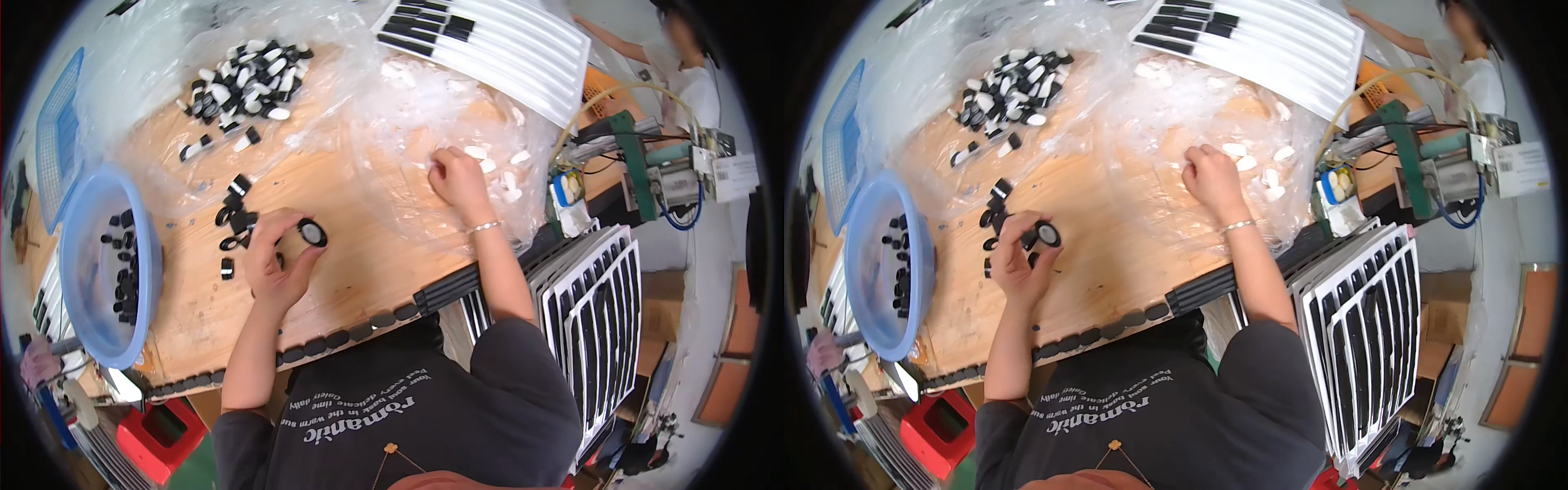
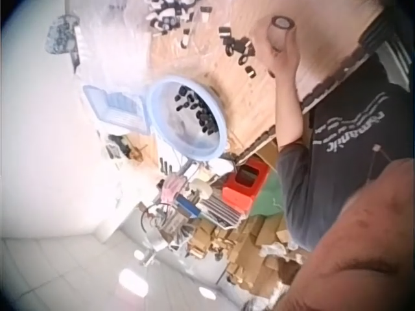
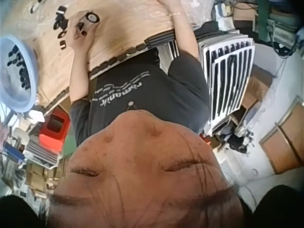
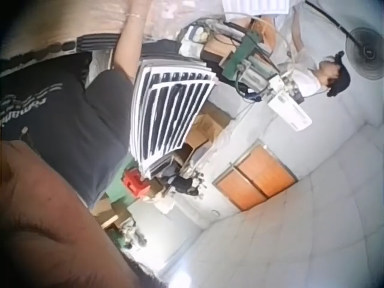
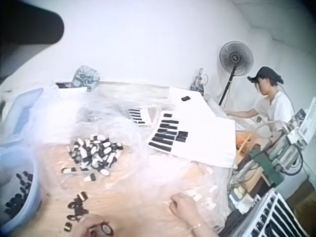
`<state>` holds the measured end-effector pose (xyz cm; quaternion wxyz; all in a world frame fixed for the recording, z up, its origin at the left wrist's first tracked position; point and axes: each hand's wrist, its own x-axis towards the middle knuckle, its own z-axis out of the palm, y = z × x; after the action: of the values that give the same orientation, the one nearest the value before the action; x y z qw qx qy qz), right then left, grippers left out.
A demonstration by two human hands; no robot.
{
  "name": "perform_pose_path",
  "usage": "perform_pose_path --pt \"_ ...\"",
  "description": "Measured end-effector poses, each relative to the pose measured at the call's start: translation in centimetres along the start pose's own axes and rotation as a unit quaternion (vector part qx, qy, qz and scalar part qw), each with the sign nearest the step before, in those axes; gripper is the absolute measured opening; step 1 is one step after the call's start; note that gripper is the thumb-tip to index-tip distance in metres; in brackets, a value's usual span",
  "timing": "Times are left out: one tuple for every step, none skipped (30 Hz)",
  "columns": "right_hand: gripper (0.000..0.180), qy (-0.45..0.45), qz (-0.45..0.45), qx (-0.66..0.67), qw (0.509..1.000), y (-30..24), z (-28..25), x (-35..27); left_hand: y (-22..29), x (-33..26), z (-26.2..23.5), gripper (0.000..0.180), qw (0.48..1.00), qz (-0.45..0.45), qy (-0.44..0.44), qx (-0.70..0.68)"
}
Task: Assembling small black plastic rings by inserting white cylindrical components into them.
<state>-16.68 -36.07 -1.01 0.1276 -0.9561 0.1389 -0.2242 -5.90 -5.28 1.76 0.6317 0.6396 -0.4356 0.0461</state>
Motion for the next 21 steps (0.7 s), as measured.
perform_pose_path --pt "0.010 -0.017 0.007 -0.017 1.000 -0.3 -0.2 0.4 0.1 0.0 0.0 0.049 1.000 0.006 -0.007 0.009" --pt "0.013 -0.033 0.013 -0.036 0.999 -0.6 -0.5 0.7 0.1 0.1 0.0 0.049 1.000 0.006 -0.005 0.008" --pt "0.013 -0.036 0.009 -0.027 0.999 -1.0 -0.7 0.9 0.0 0.0 -0.1 0.049 1.000 0.001 -0.003 0.017" --pt "0.014 -0.044 0.020 0.003 0.999 -1.0 -1.2 1.0 -0.1 0.0 0.0 0.049 1.000 0.002 -0.006 0.016" --pt "0.015 -0.052 0.031 0.031 0.998 -1.0 -1.5 1.1 -0.1 0.0 0.0 0.049 1.000 0.004 -0.009 0.014" --pt "0.014 -0.041 -0.010 0.062 0.997 -0.4 -0.8 1.1 -0.1 0.0 -0.1 0.050 1.000 0.000 -0.001 0.010" --pt "0.014 -0.041 -0.012 0.063 0.997 0.2 -0.3 1.0 -0.1 0.0 -0.1 0.050 1.000 0.001 0.000 0.012" --pt "0.012 -0.029 -0.048 0.045 0.997 0.6 0.2 1.1 -0.1 0.0 -0.1 0.050 1.000 -0.001 0.001 0.014" --pt "0.010 -0.016 -0.084 0.028 0.996 1.1 0.4 1.0 0.0 0.0 0.0 0.050 1.000 -0.002 0.002 0.015" --pt "0.010 -0.016 -0.086 0.031 0.996 1.0 0.4 1.1 -0.1 0.0 -0.2 0.050 1.000 -0.002 0.003 0.019" --pt "0.009 -0.028 -0.054 0.003 0.998 0.8 0.2 1.0 0.0 0.0 -0.2 0.049 1.000 0.003 0.001 0.023" --pt "0.009 -0.040 -0.022 -0.025 0.999 0.5 0.0 1.0 0.0 0.0 -0.1 0.049 1.000 0.008 -0.001 0.026" --pt "0.009 -0.040 -0.023 -0.023 0.999 -0.2 -0.6 1.0 0.0 0.1 -0.1 0.049 1.000 0.008 -0.001 0.029" --pt "0.009 -0.006 0.018 0.018 1.000 -1.0 -1.2 1.2 0.1 0.1 -0.2 0.049 1.000 0.005 0.000 0.030" --pt "0.009 0.027 0.060 0.058 0.996 -1.7 -1.7 1.2 0.1 0.1 -0.3 0.049 1.000 0.002 0.000 0.031" --pt "0.010 0.060 0.048 0.064 0.995 -2.0 -2.2 1.1 0.1 0.2 -0.3 0.048 1.000 0.007 0.003 0.024" --pt "0.010 0.060 0.047 0.066 0.995 -2.8 -2.5 1.0 0.1 0.2 -0.3 0.048 1.000 0.007 0.003 0.027" --pt "0.011 0.078 0.062 0.205 0.974 -4.1 -2.8 0.9 0.0 0.2 -0.3 0.048 1.000 0.003 0.001 0.031" --pt "0.011 0.097 0.078 0.335 0.934 -5.7 -3.5 0.6 0.0 0.3 -0.2 0.048 1.000 0.001 -0.003 0.031" --pt "0.012 0.047 0.068 0.420 0.904 -8.0 -4.5 0.3 0.1 0.3 -0.2 0.048 0.999 0.000 -0.005 0.032" --pt "0.014 -0.004 0.057 0.501 0.864 -10.3 -5.1 0.1 0.1 0.1 -0.2 0.048 0.999 0.008 0.001 0.039"
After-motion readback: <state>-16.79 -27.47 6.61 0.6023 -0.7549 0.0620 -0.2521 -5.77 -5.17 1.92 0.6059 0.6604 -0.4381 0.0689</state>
